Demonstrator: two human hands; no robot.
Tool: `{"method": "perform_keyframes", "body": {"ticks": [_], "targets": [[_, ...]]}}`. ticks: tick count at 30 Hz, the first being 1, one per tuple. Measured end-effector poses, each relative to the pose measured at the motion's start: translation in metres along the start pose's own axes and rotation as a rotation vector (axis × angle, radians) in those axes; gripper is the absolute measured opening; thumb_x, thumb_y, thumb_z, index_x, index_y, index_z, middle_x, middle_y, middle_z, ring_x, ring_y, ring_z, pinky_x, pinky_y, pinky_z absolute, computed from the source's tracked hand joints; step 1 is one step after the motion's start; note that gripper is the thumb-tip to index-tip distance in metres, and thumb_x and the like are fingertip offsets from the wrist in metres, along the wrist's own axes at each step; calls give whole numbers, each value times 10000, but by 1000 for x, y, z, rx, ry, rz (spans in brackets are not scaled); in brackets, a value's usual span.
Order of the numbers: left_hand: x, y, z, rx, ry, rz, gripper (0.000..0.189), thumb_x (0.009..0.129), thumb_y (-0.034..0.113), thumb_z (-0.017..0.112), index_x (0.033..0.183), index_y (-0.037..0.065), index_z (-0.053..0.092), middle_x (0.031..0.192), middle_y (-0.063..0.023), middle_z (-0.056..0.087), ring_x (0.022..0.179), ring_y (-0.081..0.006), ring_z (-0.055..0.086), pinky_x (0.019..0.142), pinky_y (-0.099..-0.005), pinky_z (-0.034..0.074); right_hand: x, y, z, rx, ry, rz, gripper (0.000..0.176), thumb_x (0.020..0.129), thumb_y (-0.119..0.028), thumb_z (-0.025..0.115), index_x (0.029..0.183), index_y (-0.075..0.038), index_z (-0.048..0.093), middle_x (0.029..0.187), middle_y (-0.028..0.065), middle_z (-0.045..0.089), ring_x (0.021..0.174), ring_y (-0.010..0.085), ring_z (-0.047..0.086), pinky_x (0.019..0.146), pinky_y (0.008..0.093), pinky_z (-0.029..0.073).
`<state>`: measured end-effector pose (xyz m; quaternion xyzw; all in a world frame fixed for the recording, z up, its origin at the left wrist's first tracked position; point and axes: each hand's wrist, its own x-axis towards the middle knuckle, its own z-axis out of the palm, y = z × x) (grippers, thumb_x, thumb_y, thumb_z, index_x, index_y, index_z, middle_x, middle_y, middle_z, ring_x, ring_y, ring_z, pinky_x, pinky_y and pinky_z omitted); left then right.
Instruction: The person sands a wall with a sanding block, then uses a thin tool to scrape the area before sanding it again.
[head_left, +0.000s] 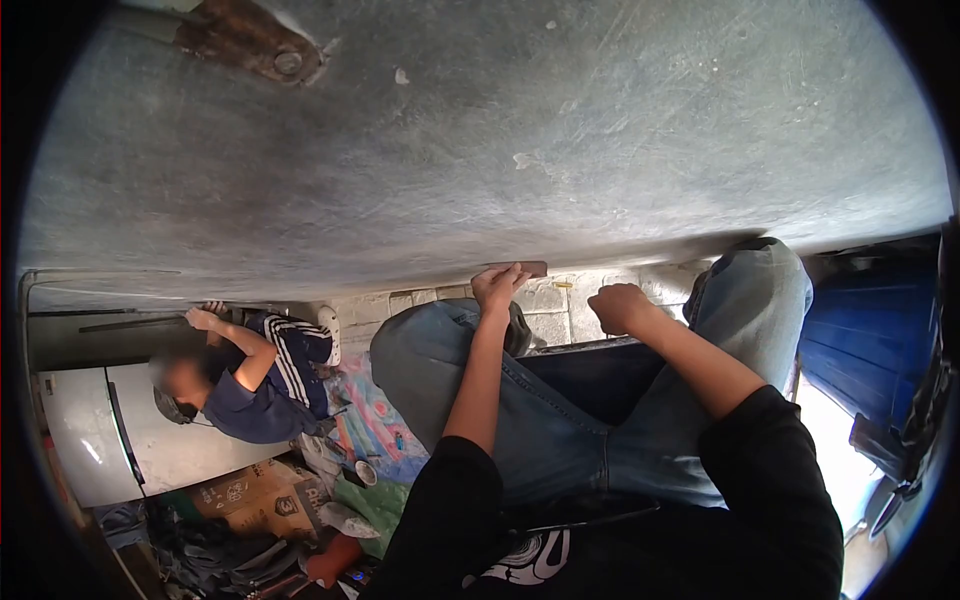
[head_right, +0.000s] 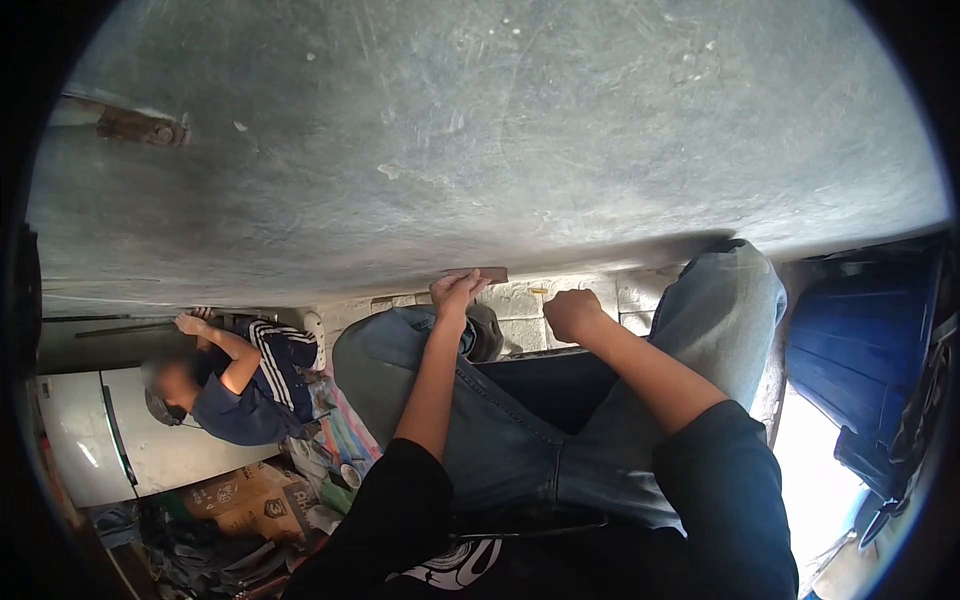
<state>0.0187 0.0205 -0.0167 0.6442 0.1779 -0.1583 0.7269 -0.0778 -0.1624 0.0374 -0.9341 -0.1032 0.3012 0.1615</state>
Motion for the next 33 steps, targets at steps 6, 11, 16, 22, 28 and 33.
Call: {"method": "perform_keyframes", "body": {"ticks": [6,11,16,22,28,33], "targets": [[9,-9,-3,-36,96,-72,86,704,-89,535,779,-131,525,756,-163,549,656,-222,570,656,-310,532,-2,1,-5,-8,-7,22,168,656,-76,498,784,-53,604,819,132,594,783,264,581,659,360,469],[9,-9,-4,-9,103,-39,79,712,-91,518,780,-132,525,757,-164,555,669,-225,573,653,-316,531,1,0,-3,5,22,10,173,656,-76,499,789,-52,606,822,133,595,786,261,581,660,358,468],[3,3,3,37,38,-65,77,711,-90,520,779,-124,533,772,-157,556,681,-218,572,654,-313,531,-1,0,-6,3,-31,11,173,659,-76,490,803,-42,579,825,141,578,795,273,568,660,369,462],[1,0,2,63,36,-19,72,704,-89,535,769,-118,541,774,-153,559,684,-215,572,653,-304,531,0,-1,-5,9,-59,4,171,659,-73,483,811,-35,553,826,150,561,808,286,553,670,379,453],[11,-4,-5,109,-16,-25,71,703,-94,531,770,-118,539,788,-159,554,700,-219,573,656,-298,531,2,2,-3,13,-51,1,171,663,-75,477,812,-36,553,822,145,559,806,284,552,676,376,451],[-1,9,4,89,-32,-40,72,704,-93,530,770,-121,534,784,-159,552,710,-220,572,661,-301,530,0,1,-1,-13,-1,30,171,659,-86,510,799,-65,606,828,120,596,785,248,582,655,356,469]]}}
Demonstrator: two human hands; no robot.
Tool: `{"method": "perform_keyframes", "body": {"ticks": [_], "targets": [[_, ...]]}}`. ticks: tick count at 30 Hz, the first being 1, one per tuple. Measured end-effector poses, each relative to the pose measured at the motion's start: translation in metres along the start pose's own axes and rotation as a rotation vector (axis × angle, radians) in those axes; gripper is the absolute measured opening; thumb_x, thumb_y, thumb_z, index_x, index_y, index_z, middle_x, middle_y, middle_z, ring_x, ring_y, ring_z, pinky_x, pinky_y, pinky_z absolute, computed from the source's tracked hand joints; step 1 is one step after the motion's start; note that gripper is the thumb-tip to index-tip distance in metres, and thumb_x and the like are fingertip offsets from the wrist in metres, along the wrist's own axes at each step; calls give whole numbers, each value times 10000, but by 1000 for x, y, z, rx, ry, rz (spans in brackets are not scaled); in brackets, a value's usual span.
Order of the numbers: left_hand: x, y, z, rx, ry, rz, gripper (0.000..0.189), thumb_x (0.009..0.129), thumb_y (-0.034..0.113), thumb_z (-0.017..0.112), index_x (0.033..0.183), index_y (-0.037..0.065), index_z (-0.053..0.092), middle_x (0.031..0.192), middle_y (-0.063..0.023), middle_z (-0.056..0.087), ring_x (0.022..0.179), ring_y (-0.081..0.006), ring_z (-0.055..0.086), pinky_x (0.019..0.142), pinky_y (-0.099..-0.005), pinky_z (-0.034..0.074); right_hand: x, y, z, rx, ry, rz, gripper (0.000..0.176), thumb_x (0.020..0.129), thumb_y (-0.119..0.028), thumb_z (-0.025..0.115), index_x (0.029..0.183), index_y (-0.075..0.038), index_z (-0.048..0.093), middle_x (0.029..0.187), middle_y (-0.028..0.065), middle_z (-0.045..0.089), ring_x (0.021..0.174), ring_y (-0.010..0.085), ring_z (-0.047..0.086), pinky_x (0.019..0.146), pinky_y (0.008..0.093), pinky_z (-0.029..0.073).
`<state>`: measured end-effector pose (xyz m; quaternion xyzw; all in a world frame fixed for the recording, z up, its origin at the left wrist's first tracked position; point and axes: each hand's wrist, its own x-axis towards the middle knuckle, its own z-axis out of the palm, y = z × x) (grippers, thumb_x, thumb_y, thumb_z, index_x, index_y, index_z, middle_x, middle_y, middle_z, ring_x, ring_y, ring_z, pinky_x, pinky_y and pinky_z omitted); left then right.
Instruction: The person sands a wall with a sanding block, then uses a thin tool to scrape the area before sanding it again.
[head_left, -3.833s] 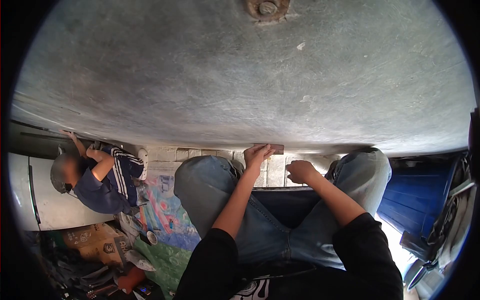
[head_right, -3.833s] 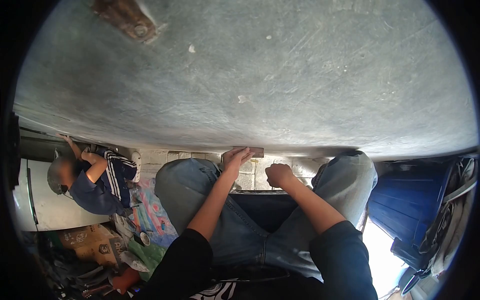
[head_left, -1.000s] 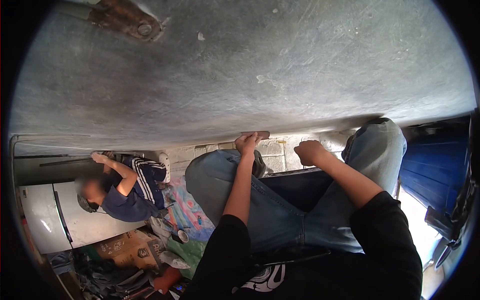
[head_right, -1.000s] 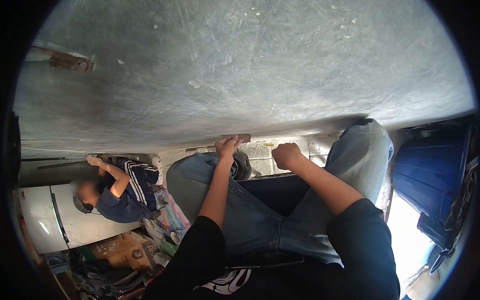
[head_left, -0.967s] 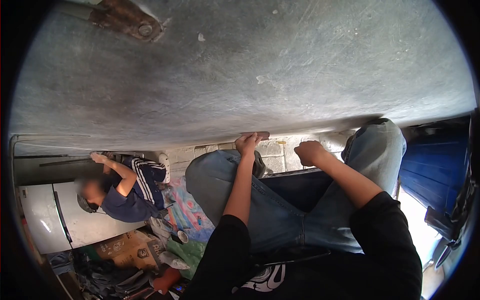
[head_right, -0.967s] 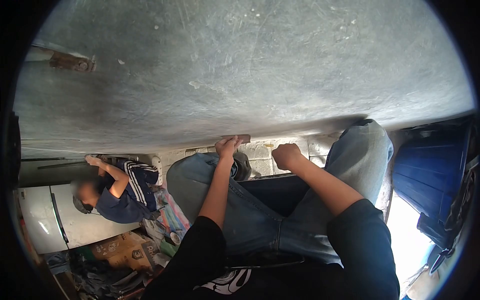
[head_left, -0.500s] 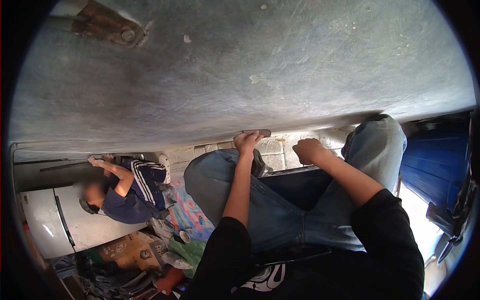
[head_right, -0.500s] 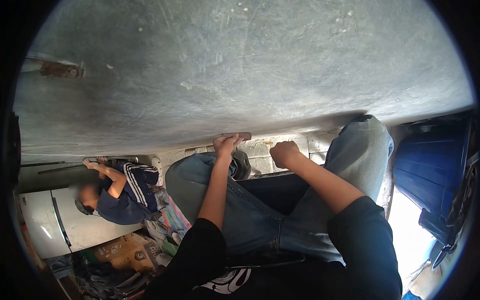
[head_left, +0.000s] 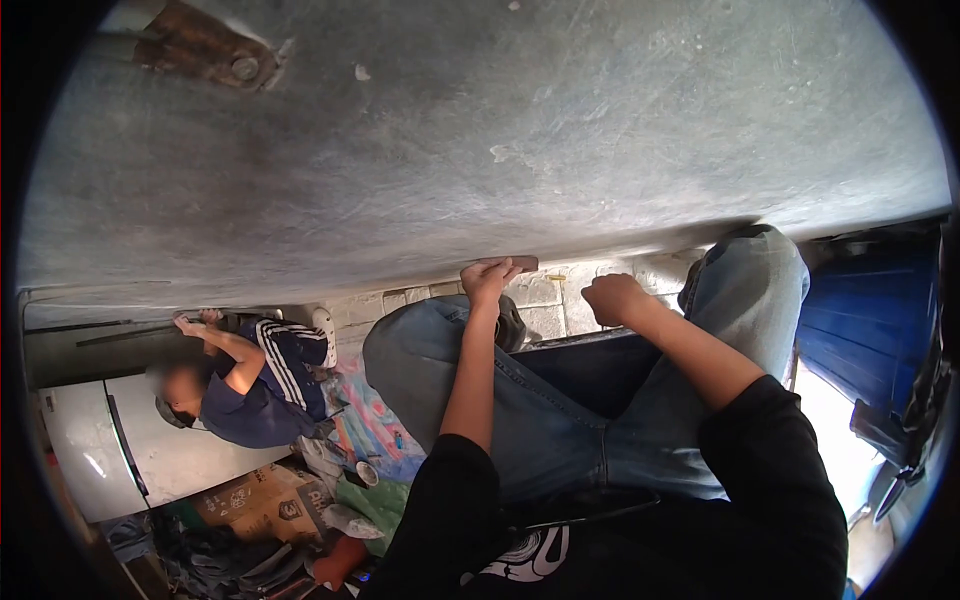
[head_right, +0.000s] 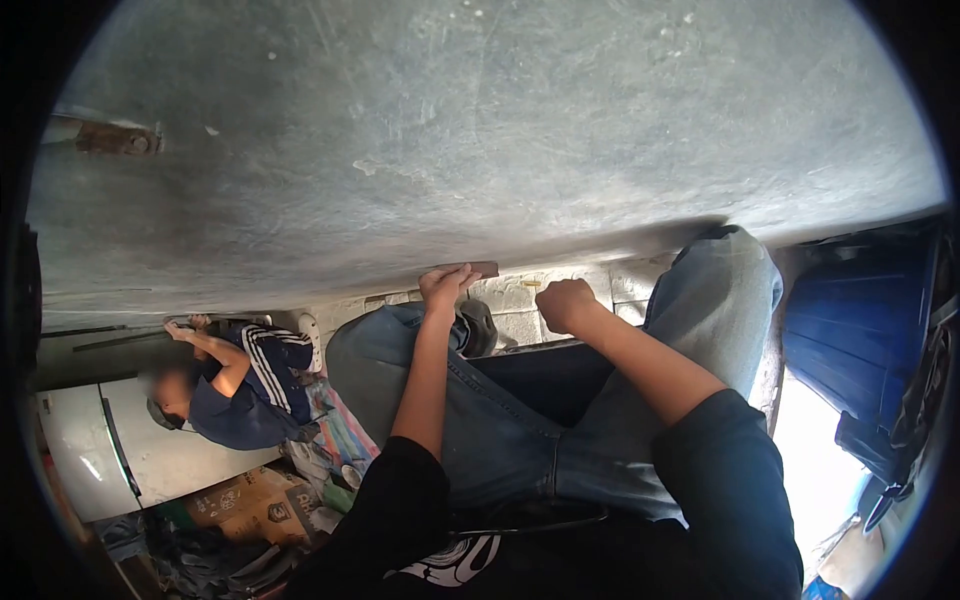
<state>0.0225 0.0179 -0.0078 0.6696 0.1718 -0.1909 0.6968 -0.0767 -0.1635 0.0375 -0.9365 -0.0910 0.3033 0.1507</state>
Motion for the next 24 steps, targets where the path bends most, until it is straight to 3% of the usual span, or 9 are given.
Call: {"method": "perform_keyframes", "body": {"ticks": [6,9,14,18,24], "targets": [[7,-12,-3,-20,65,4,70,703,-90,534,765,-120,534,780,-164,551,709,-217,569,665,-307,531,0,-1,-2,2,-7,-9,170,659,-86,511,796,-61,608,826,122,596,787,252,582,654,356,469],[-4,-1,2,-50,-24,17,79,704,-91,532,777,-123,530,789,-168,549,706,-220,571,659,-302,534,0,-2,2,10,21,-3,164,654,-83,511,782,-55,610,819,124,596,785,254,582,650,356,470],[4,-6,4,21,72,-4,82,709,-98,519,782,-135,522,811,-176,545,686,-223,572,642,-290,538,2,-2,1,-3,9,-21,171,652,-76,505,787,-52,608,813,127,596,783,256,583,647,354,472],[-2,0,6,-3,-20,-12,82,706,-106,515,780,-142,518,809,-180,545,687,-224,572,632,-289,540,0,-2,1,12,14,-15,174,650,-78,508,791,-52,607,811,126,597,782,256,583,644,354,472],[2,-6,11,49,100,6,89,698,-118,514,780,-153,512,790,-186,544,680,-227,572,629,-292,541,1,-2,0,-5,9,-21,171,651,-76,510,790,-53,607,817,126,596,786,258,582,651,356,470]]}}
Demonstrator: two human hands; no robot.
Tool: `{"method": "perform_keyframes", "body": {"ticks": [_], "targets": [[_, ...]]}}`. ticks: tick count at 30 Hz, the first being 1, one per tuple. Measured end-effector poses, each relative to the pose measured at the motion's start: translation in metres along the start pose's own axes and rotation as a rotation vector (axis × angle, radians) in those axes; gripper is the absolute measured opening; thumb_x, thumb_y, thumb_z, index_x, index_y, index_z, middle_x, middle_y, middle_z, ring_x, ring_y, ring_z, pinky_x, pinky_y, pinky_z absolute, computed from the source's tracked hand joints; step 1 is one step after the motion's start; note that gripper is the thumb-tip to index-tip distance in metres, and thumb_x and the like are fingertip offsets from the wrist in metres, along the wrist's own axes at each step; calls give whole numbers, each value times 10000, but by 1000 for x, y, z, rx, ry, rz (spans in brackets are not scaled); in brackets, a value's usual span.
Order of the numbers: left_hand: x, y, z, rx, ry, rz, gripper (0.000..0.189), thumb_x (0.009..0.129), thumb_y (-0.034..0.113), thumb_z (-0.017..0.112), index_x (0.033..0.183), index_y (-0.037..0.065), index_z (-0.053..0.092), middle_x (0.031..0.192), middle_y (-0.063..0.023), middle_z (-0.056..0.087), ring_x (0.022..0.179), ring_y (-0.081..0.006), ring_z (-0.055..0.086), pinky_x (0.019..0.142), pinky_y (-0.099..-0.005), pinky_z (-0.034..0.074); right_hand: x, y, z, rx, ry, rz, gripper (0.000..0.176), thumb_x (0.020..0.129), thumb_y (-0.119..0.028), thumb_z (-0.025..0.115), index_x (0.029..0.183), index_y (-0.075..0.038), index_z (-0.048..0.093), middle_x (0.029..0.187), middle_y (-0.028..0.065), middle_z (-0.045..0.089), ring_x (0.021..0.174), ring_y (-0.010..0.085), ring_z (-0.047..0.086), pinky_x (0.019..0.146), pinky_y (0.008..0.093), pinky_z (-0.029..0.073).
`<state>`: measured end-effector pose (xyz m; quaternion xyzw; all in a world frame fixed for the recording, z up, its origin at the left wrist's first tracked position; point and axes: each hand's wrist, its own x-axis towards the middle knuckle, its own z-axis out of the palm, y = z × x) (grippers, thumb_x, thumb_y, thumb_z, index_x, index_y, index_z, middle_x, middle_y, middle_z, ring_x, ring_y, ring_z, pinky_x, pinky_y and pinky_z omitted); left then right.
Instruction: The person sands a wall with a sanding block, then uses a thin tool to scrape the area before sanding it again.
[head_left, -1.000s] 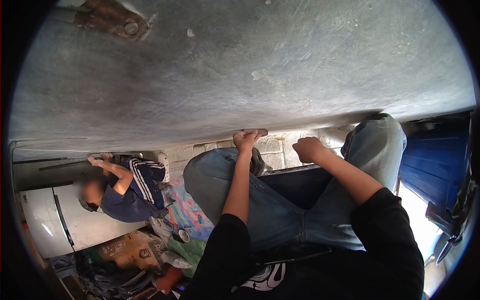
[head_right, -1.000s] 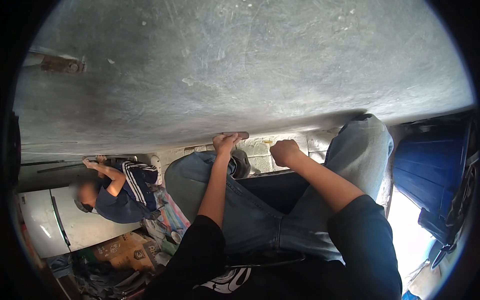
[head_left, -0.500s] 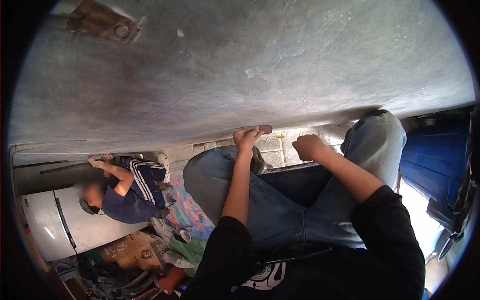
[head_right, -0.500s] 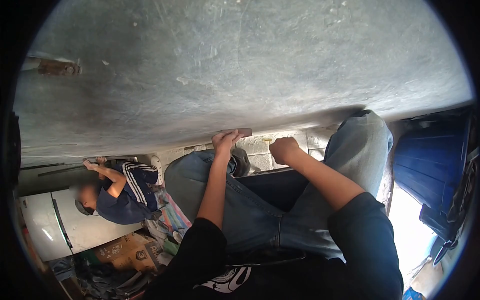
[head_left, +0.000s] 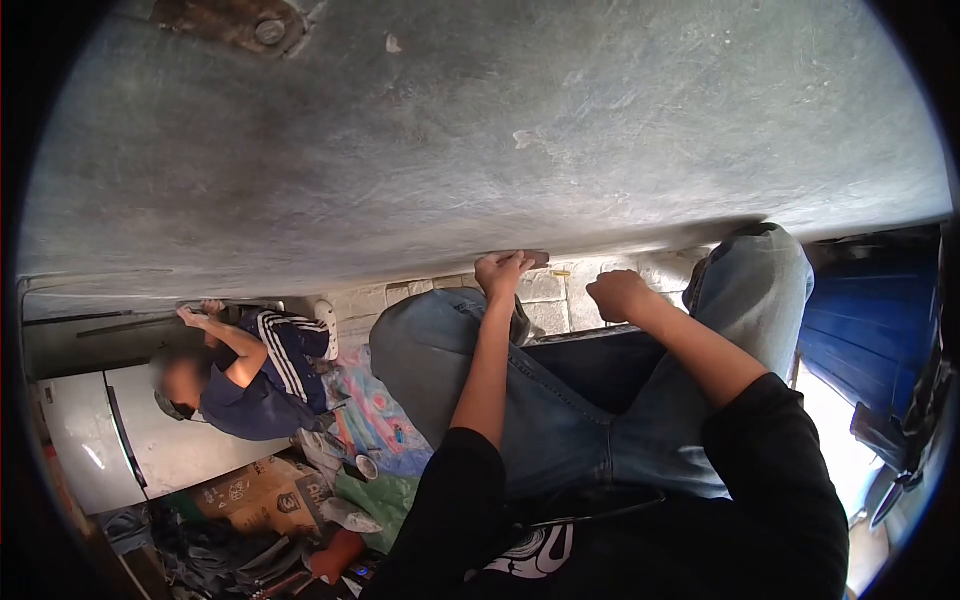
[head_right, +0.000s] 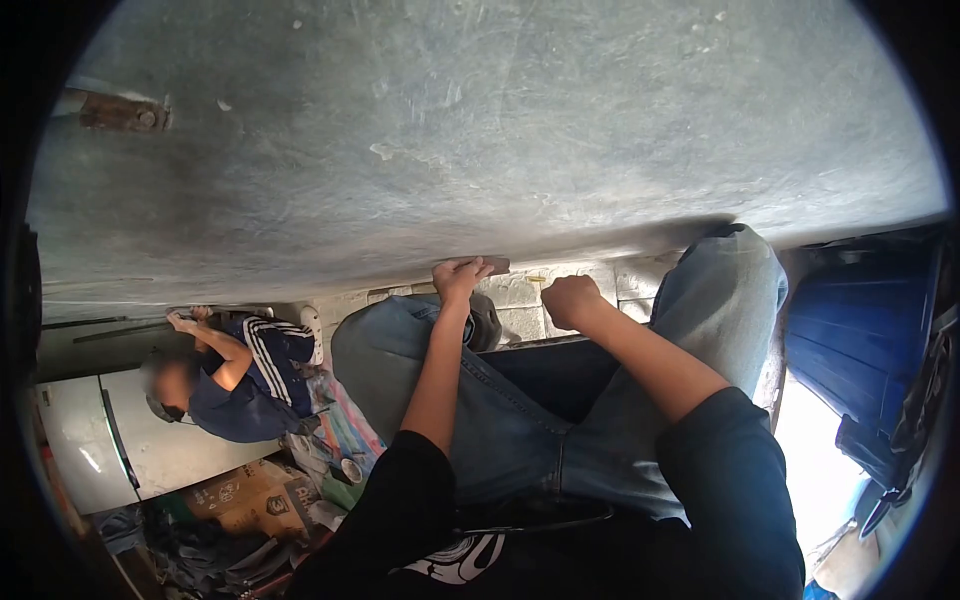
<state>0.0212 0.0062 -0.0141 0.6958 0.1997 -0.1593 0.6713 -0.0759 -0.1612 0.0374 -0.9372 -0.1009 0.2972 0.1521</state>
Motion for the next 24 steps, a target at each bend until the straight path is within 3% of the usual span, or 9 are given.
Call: {"method": "perform_keyframes", "body": {"ticks": [2,9,11,17,20,24], "targets": [[-9,8,1,-85,-128,15,86,693,-125,508,774,-152,514,778,-186,544,682,-230,572,624,-290,543,0,-1,-1,6,-13,3,172,648,-75,511,789,-52,607,819,127,596,785,260,581,654,356,470],[3,-5,-1,19,-53,16,85,695,-114,518,775,-144,520,775,-182,547,683,-233,571,632,-298,540,0,0,2,7,8,-2,171,652,-79,508,789,-52,607,818,129,595,788,260,581,663,358,468],[-8,8,3,-47,-174,8,71,702,-100,524,764,-134,526,782,-178,546,685,-232,570,644,-307,537,-2,-1,-2,15,0,16,171,653,-84,510,790,-52,607,818,130,595,782,260,582,658,359,469],[-7,-7,8,-145,-82,-41,61,710,-77,532,752,-121,524,782,-166,544,695,-234,570,659,-312,533,3,-3,3,-12,-11,-6,175,657,-88,508,797,-54,607,820,129,595,784,258,582,656,360,469],[-21,3,20,-236,-180,-52,70,711,-66,540,750,-120,518,789,-159,544,696,-234,571,673,-302,529,0,-3,1,-3,-16,-1,171,656,-88,509,793,-54,606,821,129,594,785,257,582,656,359,469],[-9,-12,12,-222,-141,-49,71,709,-62,545,745,-114,514,800,-159,542,703,-237,570,688,-294,525,5,-2,4,-18,-22,-4,169,654,-82,506,789,-56,606,825,130,594,786,257,582,657,359,469]]}}
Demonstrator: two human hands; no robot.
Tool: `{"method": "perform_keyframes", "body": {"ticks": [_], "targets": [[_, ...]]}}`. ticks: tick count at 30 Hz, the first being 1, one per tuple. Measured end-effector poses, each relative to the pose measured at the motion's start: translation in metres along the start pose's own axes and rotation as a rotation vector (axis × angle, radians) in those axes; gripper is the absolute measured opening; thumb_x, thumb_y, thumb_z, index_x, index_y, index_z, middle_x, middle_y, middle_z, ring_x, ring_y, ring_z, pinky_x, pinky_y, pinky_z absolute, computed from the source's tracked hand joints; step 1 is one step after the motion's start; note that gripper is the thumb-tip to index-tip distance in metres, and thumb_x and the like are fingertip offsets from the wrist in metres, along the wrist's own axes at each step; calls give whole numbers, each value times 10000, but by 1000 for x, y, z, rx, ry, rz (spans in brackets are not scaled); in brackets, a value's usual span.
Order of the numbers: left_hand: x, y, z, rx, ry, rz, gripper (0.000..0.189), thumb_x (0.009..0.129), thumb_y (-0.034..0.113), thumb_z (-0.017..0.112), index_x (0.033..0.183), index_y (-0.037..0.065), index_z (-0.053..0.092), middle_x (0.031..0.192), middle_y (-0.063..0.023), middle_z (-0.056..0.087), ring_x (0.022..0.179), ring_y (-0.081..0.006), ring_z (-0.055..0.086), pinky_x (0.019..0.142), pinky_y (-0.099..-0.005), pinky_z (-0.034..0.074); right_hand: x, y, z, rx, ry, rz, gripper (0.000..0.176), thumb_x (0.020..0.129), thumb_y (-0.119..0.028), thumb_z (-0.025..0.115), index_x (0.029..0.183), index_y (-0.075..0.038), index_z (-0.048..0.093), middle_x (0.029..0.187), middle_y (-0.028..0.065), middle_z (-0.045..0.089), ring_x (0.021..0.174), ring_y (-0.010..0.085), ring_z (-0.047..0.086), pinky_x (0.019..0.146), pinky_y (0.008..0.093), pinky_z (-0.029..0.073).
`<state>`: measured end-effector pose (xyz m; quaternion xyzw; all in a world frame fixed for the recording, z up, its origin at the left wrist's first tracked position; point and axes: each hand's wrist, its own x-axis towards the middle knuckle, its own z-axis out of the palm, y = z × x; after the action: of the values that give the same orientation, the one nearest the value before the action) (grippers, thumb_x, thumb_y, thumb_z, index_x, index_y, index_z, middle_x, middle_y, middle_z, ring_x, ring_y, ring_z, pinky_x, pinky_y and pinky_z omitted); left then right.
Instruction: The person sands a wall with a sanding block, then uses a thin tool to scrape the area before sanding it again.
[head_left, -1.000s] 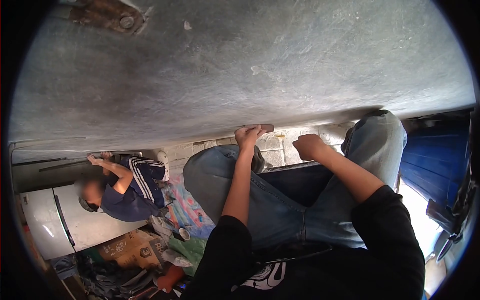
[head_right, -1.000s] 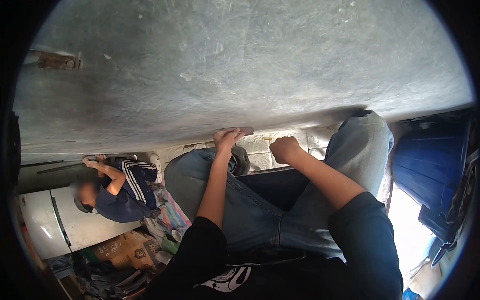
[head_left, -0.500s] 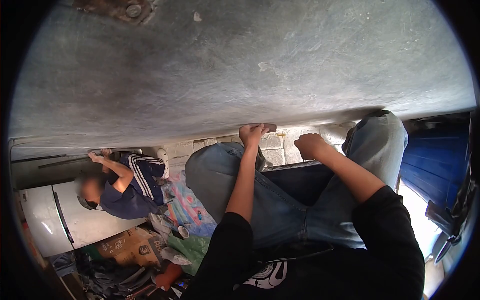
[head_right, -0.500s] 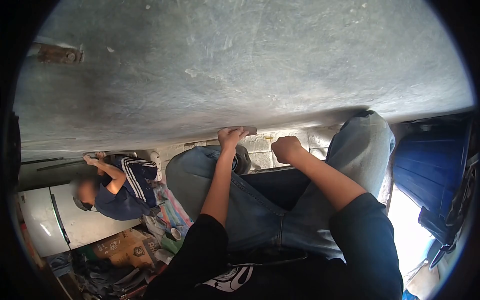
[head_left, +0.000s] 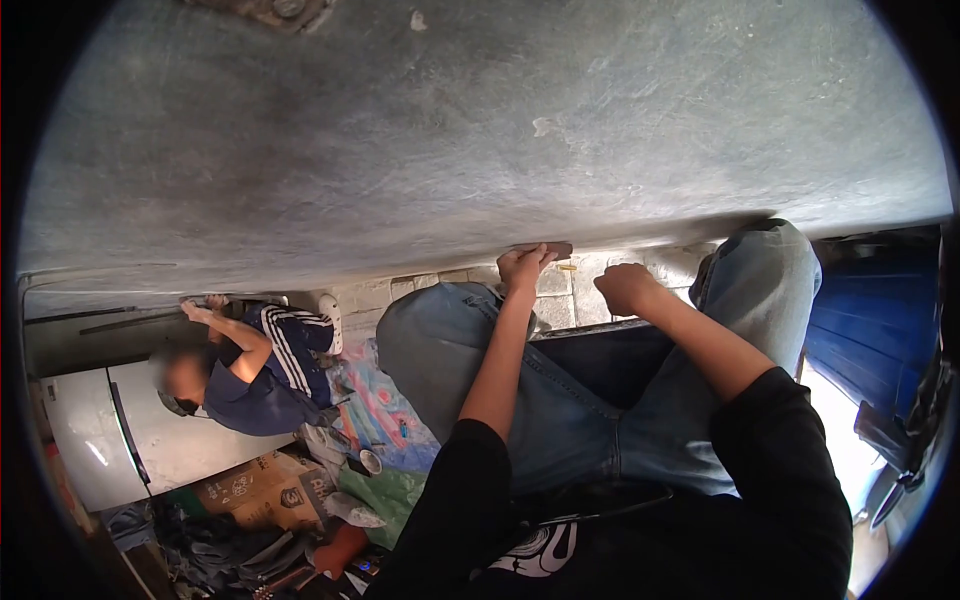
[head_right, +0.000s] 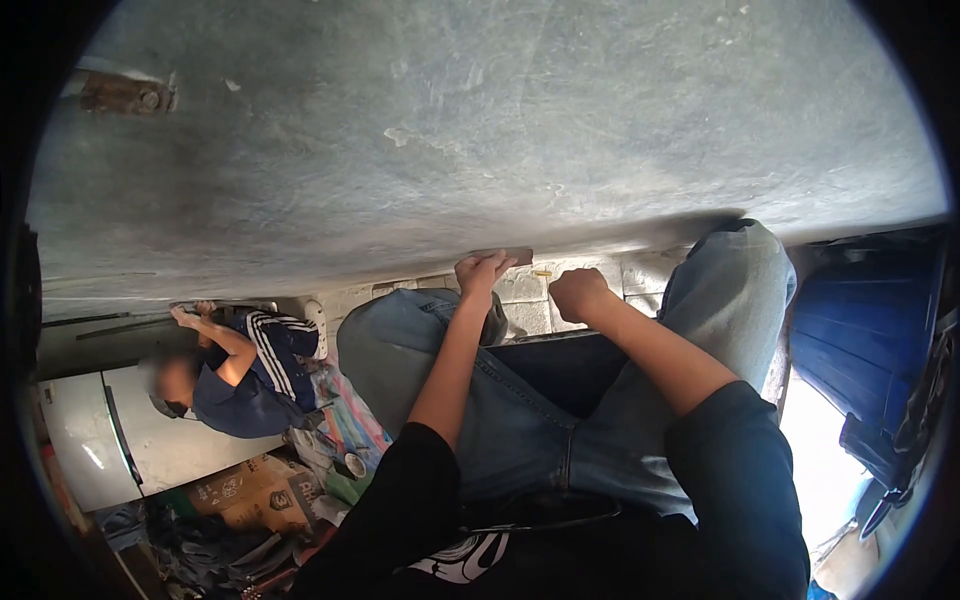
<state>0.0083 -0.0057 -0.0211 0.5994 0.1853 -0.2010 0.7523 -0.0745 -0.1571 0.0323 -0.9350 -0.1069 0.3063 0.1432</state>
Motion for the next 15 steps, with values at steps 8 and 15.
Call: {"method": "perform_keyframes", "body": {"ticks": [8,15], "targets": [[5,-4,-1,3,5,-61,87,701,-48,564,758,-97,518,816,-149,546,768,-232,561,718,-297,515,-1,0,-3,1,25,-5,174,653,-83,515,799,-63,608,830,127,595,783,251,584,654,357,469],[-9,7,18,-23,-144,-148,116,699,-49,564,791,-105,522,850,-154,540,771,-238,561,741,-283,505,-2,-1,-5,4,23,-8,167,666,-89,513,797,-51,610,830,124,597,792,246,583,647,353,471]]}}
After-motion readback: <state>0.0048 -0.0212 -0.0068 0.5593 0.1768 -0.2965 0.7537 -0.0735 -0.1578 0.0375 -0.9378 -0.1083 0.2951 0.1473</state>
